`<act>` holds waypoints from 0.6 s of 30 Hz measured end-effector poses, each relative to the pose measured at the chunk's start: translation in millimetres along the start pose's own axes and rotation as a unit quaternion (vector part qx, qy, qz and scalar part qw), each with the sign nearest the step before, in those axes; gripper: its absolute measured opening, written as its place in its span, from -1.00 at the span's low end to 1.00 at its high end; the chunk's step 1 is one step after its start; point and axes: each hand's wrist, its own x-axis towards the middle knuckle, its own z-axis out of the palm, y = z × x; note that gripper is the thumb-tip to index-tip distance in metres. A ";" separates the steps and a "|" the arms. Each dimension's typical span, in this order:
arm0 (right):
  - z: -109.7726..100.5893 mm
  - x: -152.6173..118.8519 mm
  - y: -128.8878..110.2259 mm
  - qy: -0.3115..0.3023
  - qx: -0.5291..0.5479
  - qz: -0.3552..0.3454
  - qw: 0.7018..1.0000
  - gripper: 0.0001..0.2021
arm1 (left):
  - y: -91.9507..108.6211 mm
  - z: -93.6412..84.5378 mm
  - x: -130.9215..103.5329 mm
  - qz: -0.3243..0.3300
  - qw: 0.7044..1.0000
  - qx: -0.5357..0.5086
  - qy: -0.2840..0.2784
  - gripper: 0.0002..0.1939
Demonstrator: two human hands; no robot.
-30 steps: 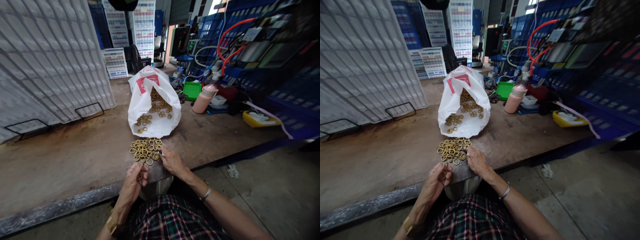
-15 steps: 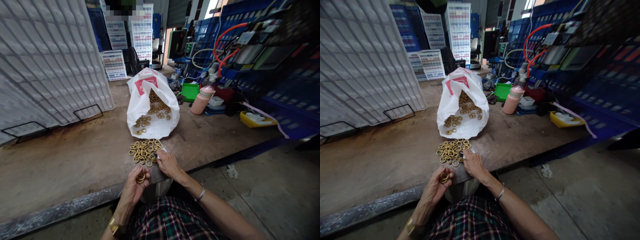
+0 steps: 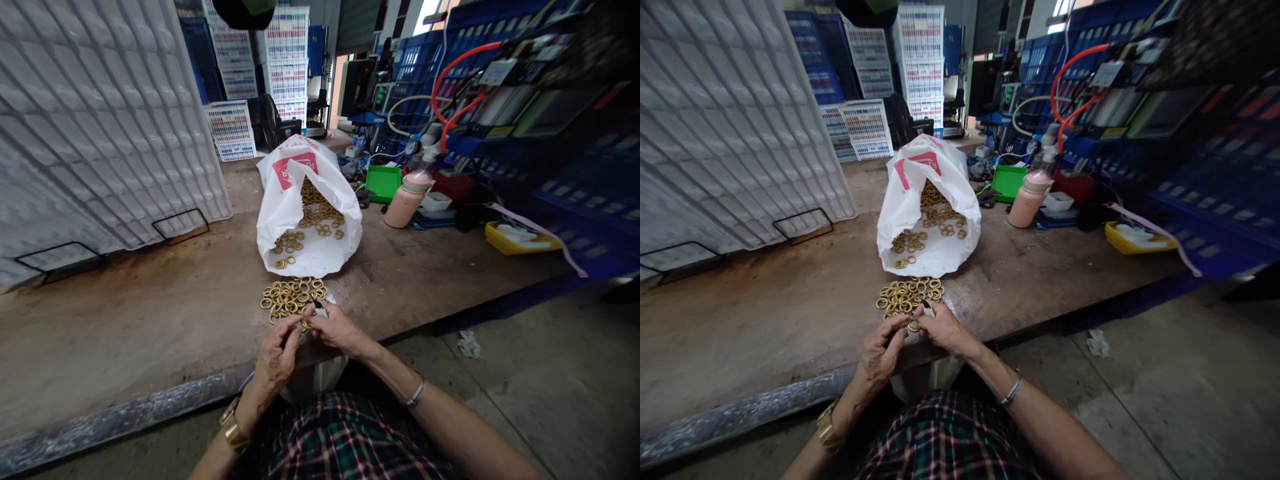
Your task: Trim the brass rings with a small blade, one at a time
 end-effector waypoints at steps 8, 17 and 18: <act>3.4 -4.8 -1.4 -0.028 0.029 -0.001 0.999 -0.83 | 11.3 3.5 -1.2 -0.046 0.999 -0.017 -0.022 -0.87; 7.1 0.4 2.3 0.021 -0.126 -0.161 0.979 -0.79 | 12.5 9.4 -0.8 -0.195 0.975 -0.102 -0.007 -0.72; 7.0 0.8 2.8 0.026 -0.132 -0.160 0.978 -0.79 | 11.2 9.3 -1.2 -0.212 0.970 -0.112 -0.022 -0.68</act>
